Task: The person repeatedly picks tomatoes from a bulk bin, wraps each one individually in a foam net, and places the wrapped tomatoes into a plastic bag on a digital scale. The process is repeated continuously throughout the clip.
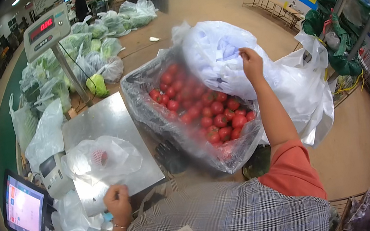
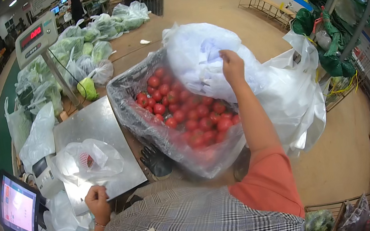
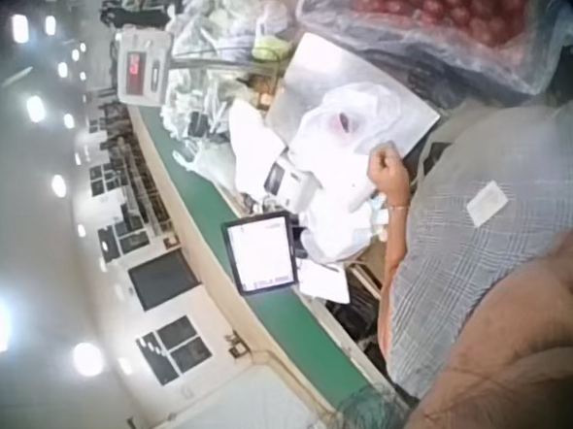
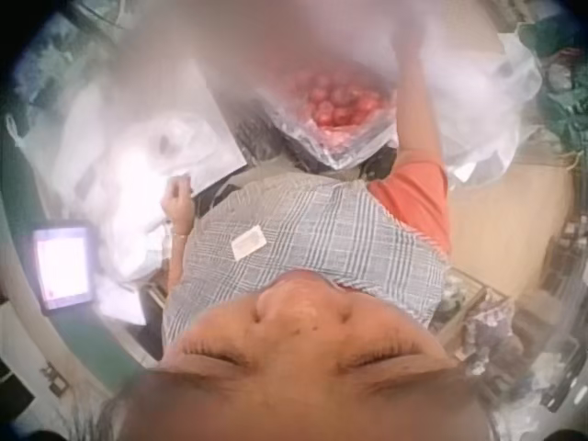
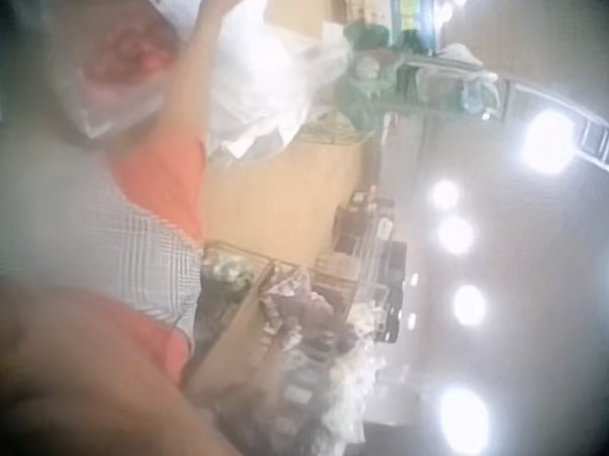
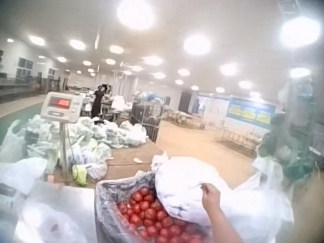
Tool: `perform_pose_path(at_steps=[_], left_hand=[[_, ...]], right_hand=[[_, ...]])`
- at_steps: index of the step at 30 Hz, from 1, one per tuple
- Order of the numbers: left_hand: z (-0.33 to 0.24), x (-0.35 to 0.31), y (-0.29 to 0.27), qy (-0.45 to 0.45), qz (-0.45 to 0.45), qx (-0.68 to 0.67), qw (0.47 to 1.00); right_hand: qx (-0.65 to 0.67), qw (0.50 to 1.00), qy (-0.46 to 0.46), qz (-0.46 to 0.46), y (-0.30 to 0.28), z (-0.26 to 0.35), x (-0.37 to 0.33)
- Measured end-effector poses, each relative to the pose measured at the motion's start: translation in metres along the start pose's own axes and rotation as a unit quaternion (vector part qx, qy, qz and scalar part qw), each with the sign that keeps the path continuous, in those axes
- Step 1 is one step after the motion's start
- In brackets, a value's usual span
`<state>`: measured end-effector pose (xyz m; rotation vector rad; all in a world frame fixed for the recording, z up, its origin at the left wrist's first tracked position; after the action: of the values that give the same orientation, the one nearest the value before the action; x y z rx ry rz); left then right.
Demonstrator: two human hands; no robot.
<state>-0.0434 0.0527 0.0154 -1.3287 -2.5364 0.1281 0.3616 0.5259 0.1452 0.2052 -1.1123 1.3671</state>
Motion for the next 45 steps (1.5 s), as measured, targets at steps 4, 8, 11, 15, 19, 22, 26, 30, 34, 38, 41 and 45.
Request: perform_pose_path(at_steps=[4, 8, 11, 15, 19, 22, 26, 30, 34, 38, 41, 45], left_hand=[[-0.024, 0.003, 0.056, 0.066, 0.098, 0.033, 0.992], [-0.043, 0.003, 0.074, 0.083, 0.125, 0.062, 0.987], [-0.041, 0.005, 0.075, 0.067, 0.123, 0.061, 0.988], [-0.076, 0.014, 0.090, 0.180, 0.116, 0.083, 0.973], [-0.145, 0.034, 0.154, 0.351, 0.198, 0.195, 0.894], [-0.140, 0.043, 0.177, 0.344, 0.149, 0.271, 0.887], [-0.090, 0.042, 0.160, 0.226, 0.169, 0.217, 0.935], [-0.038, 0.031, 0.168, -0.146, 0.242, -0.171, 0.944], [-0.036, 0.026, 0.160, -0.202, 0.243, -0.183, 0.931], [-0.062, 0.018, 0.162, -0.095, 0.259, -0.212, 0.937], [-0.107, 0.011, 0.194, 0.127, 0.522, -0.157, 0.828], [-0.084, 0.026, 0.188, 0.151, 0.380, -0.062, 0.911]], right_hand=[[-0.136, 0.961, 0.073, 0.230, 0.041, -0.023, 0.008], [-0.399, 0.787, 0.037, 0.469, 0.063, -0.007, -0.024], [-0.340, 0.901, 0.108, 0.245, 0.024, -0.017, -0.013], [0.077, 0.996, 0.054, 0.005, 0.000, 0.099, -0.039], [0.243, 0.942, -0.036, 0.229, 0.076, 0.213, -0.136], [0.447, 0.816, 0.187, 0.315, 0.115, 0.219, -0.184], [0.633, 0.673, 0.242, 0.297, 0.126, 0.222, -0.233], [0.552, 0.704, 0.185, 0.406, 0.120, 0.228, -0.257], [0.474, 0.750, 0.202, 0.415, 0.118, 0.208, -0.252], [0.216, 0.894, 0.044, 0.391, 0.098, 0.197, -0.215], [0.178, 0.909, -0.040, 0.375, 0.098, 0.210, -0.218], [0.300, 0.867, 0.127, 0.376, 0.098, 0.196, -0.228]])
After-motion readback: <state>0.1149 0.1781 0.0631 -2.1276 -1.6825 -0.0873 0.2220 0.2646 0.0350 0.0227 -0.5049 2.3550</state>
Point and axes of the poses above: each hand's wrist, its own x-axis towards the middle knuckle, its own y-axis out of the palm, z = x × y, the point moved 7 cm from there along x, towards the middle knuckle, and after that the axes turned 6 degrees about z, right-handed, at the moved point
